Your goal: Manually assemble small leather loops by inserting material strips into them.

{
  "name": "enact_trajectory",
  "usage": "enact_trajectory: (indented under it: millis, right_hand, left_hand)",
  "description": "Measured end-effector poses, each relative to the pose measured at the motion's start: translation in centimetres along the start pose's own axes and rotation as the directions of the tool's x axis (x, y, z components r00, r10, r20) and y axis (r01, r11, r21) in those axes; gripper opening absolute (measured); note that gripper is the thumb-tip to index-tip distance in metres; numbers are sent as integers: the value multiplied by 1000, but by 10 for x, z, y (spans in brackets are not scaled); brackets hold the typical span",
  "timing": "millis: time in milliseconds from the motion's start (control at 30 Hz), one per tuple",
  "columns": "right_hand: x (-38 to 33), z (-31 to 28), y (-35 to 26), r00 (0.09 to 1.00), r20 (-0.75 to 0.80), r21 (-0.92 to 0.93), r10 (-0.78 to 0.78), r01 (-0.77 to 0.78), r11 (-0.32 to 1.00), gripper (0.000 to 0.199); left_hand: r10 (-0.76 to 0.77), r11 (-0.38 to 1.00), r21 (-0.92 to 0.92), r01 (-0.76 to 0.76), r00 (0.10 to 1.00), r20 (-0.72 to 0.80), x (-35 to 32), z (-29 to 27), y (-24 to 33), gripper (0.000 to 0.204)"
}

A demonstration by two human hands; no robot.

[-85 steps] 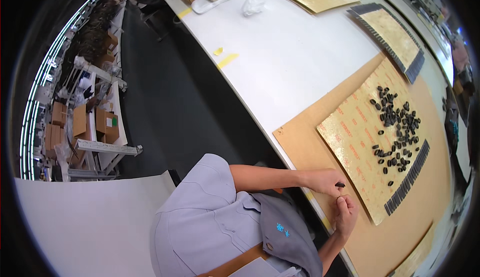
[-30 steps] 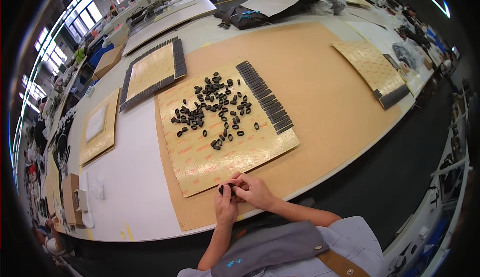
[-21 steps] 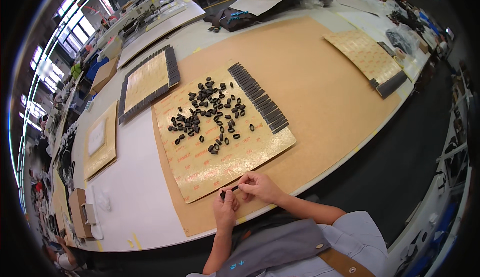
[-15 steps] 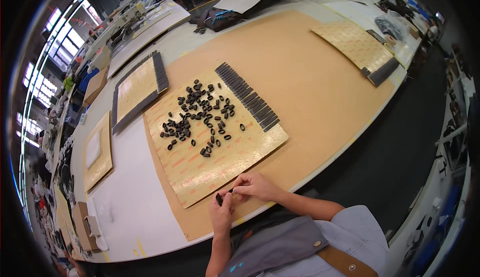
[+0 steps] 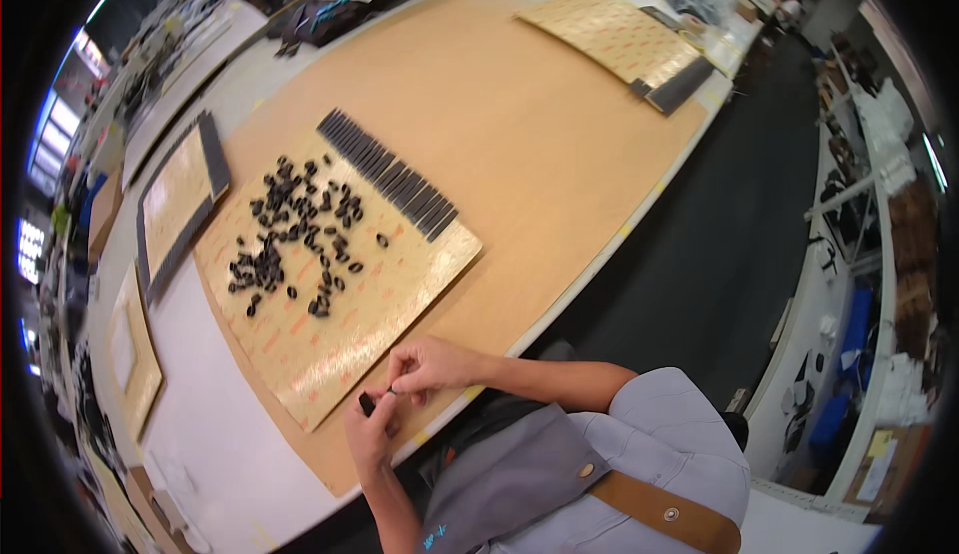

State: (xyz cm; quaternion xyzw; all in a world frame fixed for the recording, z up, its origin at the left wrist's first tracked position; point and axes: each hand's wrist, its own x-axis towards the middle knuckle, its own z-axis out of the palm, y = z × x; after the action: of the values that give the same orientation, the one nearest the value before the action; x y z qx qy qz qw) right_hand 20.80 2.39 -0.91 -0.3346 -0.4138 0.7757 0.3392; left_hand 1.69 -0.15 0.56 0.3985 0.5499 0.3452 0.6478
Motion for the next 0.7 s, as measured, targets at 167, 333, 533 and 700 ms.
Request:
enact_trajectory:
  millis: [167,333,533,700]
  right_hand:
    - [3,-3,2,997,-2,0,77,-77,997,14]
    - [8,-1,-11,986,13,-80,164,-163,983,12]
    - [12,2,-5,990,26,-102,138,-135,986,13]
    - [4,-7,-6,993,12,-3,117,-117,993,14]
  left_hand:
    - [-34,982,185,34,999,-3,-2,-3,7,18]
    - [-13,982,187,10,1000,14,4,-3,14,16]
    - [-6,995,102,4,1000,16,5,-10,5,16]
    - [-9,995,101,7,1000,17,7,-11,0,15]
